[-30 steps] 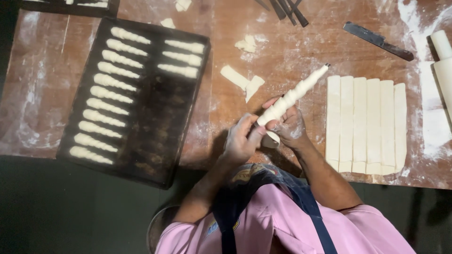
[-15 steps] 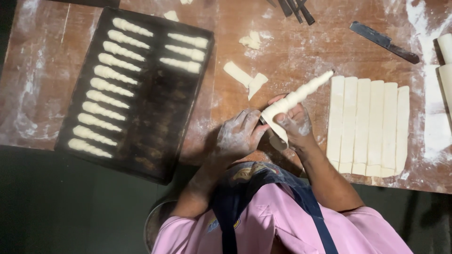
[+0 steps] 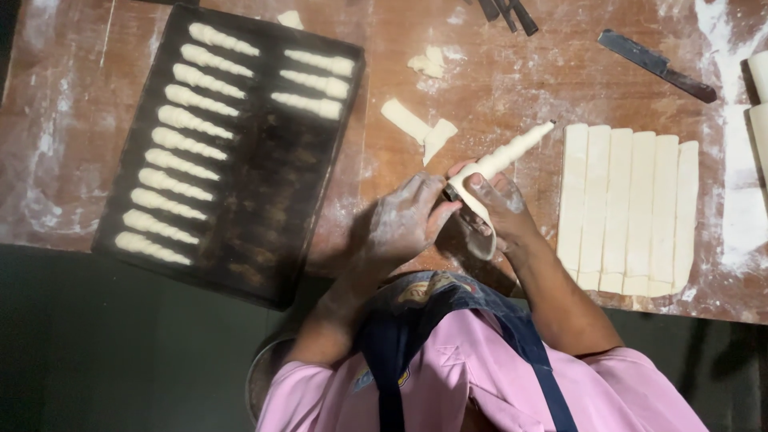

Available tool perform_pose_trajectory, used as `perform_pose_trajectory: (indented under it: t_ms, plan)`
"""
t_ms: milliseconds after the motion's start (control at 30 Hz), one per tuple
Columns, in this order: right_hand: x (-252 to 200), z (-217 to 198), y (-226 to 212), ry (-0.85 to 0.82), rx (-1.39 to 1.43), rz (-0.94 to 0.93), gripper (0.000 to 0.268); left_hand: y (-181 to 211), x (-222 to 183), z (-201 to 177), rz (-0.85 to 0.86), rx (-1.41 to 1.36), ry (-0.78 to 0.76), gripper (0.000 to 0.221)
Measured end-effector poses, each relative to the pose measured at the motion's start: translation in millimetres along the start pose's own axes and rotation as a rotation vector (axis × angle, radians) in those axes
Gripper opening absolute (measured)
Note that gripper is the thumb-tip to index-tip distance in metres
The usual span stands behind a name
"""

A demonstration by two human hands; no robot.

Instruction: The person takes flat strips of dough, wraps each strip in a spiral around a dark conical metal mold, and places the covered mold onto a baking tray alongside previously finished ones. They repeat this cycle continuously, occasionally repositioning the tray and picking up a new mold and dough strip.

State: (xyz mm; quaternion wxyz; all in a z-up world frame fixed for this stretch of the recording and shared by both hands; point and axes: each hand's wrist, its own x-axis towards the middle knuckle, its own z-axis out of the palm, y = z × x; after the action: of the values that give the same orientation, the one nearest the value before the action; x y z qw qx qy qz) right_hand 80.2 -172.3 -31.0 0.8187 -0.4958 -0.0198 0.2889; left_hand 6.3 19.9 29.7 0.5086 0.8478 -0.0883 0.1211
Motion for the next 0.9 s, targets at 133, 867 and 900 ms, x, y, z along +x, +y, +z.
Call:
perform_pose_trajectory:
  t_ms: [133,867,900]
  plan:
    - [-1.9,6.3,-5.0,-0.088,-0.119,-0.050,0.054,-8.9,-4.9,5.3,0.011,0.029,-0.006,0.028]
    - [21.6,2.1,-8.4,-0.242,-1.035,-0.015,0.041,-73.1,-3.6,20.4,-0.390,-0.737,-0.138,0.030]
    - [21.8,3.1,-9.4,-0.244,-1.032,-0.013,0.041,-73.4,-3.0,17.0,-0.393,-0.736,-0.137,0.030]
